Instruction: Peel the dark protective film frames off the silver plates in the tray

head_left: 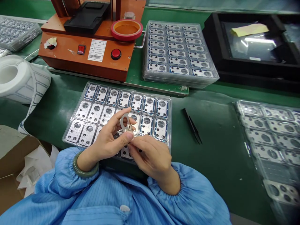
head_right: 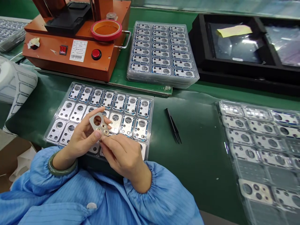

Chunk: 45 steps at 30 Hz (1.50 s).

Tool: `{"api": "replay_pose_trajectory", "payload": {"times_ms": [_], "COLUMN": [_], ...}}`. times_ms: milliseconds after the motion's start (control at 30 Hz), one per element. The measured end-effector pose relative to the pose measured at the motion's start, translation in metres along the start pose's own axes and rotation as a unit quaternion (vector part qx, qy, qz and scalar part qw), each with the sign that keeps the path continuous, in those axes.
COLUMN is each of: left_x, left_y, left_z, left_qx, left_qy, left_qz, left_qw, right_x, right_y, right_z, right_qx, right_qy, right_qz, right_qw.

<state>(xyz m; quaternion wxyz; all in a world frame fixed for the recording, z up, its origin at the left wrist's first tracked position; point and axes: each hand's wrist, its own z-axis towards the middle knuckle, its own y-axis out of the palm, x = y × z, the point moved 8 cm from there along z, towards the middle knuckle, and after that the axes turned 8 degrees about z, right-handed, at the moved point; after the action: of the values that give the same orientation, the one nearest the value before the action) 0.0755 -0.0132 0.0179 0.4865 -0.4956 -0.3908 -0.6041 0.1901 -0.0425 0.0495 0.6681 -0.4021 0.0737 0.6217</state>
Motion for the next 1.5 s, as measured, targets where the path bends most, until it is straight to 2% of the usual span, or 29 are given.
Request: {"api": "replay_pose_trajectory", "payload": {"times_ms": [167, 500, 600, 733, 833, 1000, 1167, 1367, 1500], "left_x": [-0.003, 0.003, 0.005, 0.013, 0.021, 0.024, 0.020, 0.015, 0.019], "left_y": [-0.002, -0.007, -0.011, -0.013, -0.008, -0.003, 0.004, 0.008, 0.011], "left_z": [0.000, 0.001, -0.001, -0.002, -0.001, 0.000, -0.003, -0.003, -0.003], "left_qx": [0.010, 0.049, 0.080, 0.115, 0.108, 0.093, 0.072, 0.055, 0.045], "left_qy": [-0.005, 0.047, 0.071, 0.091, 0.112, 0.122, 0.154, 0.136, 0.168], "left_qz": [0.026, 0.131, 0.214, 0.315, 0.362, 0.399, 0.408, 0.387, 0.382], "left_qw": [1.000, 0.989, 0.971, 0.938, 0.919, 0.904, 0.897, 0.910, 0.908], "right_x": [0.003, 0.004, 0.008, 0.024, 0.037, 0.046, 0.049, 0.053, 0.054], "right_y": [0.001, 0.003, -0.003, -0.018, -0.020, -0.012, -0.009, -0.009, -0.009], "right_z": [-0.003, 0.000, 0.001, -0.004, -0.011, -0.013, -0.014, -0.013, -0.012], "right_qx": [-0.009, -0.019, -0.007, 0.066, 0.097, 0.088, 0.069, 0.072, 0.080], "right_qy": [0.012, 0.029, 0.074, 0.190, 0.276, 0.330, 0.352, 0.369, 0.368], "right_qz": [0.000, 0.012, 0.068, 0.124, 0.156, 0.194, 0.185, 0.196, 0.213], "right_qw": [1.000, 0.999, 0.995, 0.972, 0.943, 0.920, 0.915, 0.906, 0.901]}}
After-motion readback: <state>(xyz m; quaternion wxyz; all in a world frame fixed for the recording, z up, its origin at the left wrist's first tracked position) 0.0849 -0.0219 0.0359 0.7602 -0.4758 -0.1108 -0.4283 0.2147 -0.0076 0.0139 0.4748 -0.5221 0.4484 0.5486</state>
